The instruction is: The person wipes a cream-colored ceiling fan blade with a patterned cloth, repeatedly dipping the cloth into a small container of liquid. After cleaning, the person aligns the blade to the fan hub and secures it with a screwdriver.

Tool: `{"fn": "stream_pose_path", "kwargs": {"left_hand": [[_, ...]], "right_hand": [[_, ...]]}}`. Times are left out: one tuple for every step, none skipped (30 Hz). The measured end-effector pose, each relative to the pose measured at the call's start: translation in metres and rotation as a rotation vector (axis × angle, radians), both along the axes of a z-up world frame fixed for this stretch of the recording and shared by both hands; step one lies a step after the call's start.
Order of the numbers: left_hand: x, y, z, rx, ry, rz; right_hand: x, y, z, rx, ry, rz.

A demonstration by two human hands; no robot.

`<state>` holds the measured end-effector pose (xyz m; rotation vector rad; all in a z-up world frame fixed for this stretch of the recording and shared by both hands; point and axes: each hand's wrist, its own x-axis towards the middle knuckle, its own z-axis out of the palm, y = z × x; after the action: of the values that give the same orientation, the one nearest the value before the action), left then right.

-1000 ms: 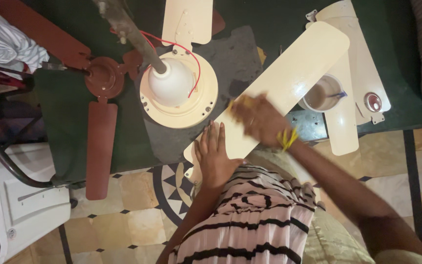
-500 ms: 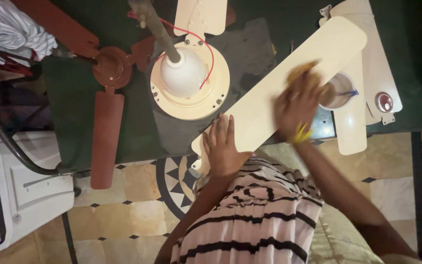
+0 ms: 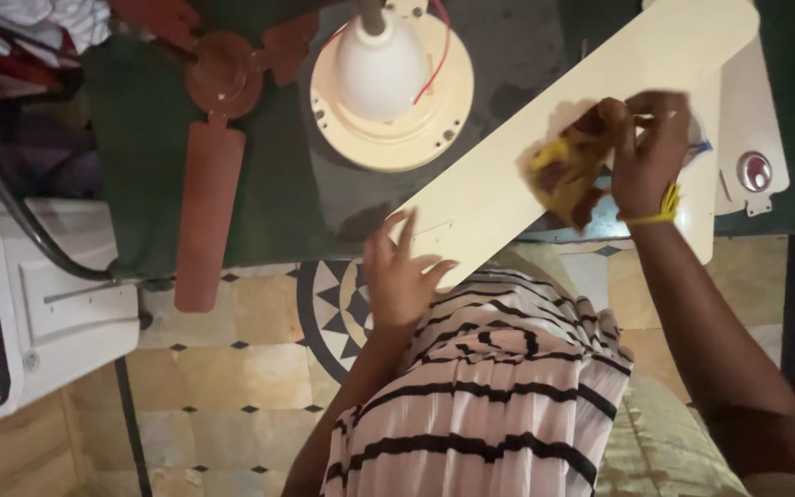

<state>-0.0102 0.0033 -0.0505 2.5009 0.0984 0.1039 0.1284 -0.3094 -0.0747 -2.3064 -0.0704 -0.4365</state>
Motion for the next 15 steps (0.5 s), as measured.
{"fn": "stream_pose_path", "kwargs": {"left_hand": [[-0.014, 0.008, -0.005, 0.019, 0.056, 0.102], [-0.025, 0.014, -0.013, -0.105, 0.076, 0.195], [-0.034, 0.019, -0.023, -0.228, 0.095, 0.288], [-0.041, 0.023, -0.034, -0.352, 0.113, 0.38], [-0.045, 0.026, -0.046, -0.551, 0.222, 0.398], [-0.047, 0.026, -0.057, -0.751, 0.328, 0.415], [-0.051, 0.027, -0.067, -0.952, 0.435, 0.43], [-0.053, 0.025, -0.077, -1.102, 0.4, 0.442], [-0.052, 0.021, -0.086, -1.251, 0.367, 0.449], [-0.051, 0.021, -0.091, -1.399, 0.33, 0.454], [-0.051, 0.022, -0.094, -1.388, 0.368, 0.457], [-0.052, 0.022, -0.096, -1.377, 0.407, 0.459], [-0.051, 0.022, -0.097, -1.367, 0.448, 0.459], [-0.049, 0.022, -0.098, -1.359, 0.455, 0.464], [-0.049, 0.022, -0.098, -1.352, 0.463, 0.467]], "right_hand": [[-0.008, 0.008, -0.002, 0.053, 0.039, 0.009], [-0.024, 0.018, -0.004, 0.046, 0.033, 0.187], [-0.039, 0.026, -0.008, 0.041, 0.025, 0.365], [-0.044, 0.032, -0.013, -0.18, -0.012, 0.387], [-0.045, 0.035, -0.018, -0.402, -0.054, 0.403], [-0.044, 0.036, -0.022, -0.623, -0.1, 0.417], [-0.035, 0.03, -0.024, -0.361, -0.007, 0.446], [-0.019, 0.021, -0.026, -0.098, 0.088, 0.469], [-0.007, 0.011, -0.027, -0.312, 0.02, 0.367], [0.004, 0.004, -0.027, -0.525, -0.05, 0.262], [0.011, 0.004, -0.029, -0.537, -0.044, 0.274], [0.016, 0.007, -0.029, -0.549, -0.039, 0.286], [0.017, 0.013, -0.029, -0.563, -0.032, 0.296], [0.009, 0.028, -0.031, -0.512, -0.038, 0.335], [-0.005, 0.049, -0.033, -0.462, -0.044, 0.371]]}}
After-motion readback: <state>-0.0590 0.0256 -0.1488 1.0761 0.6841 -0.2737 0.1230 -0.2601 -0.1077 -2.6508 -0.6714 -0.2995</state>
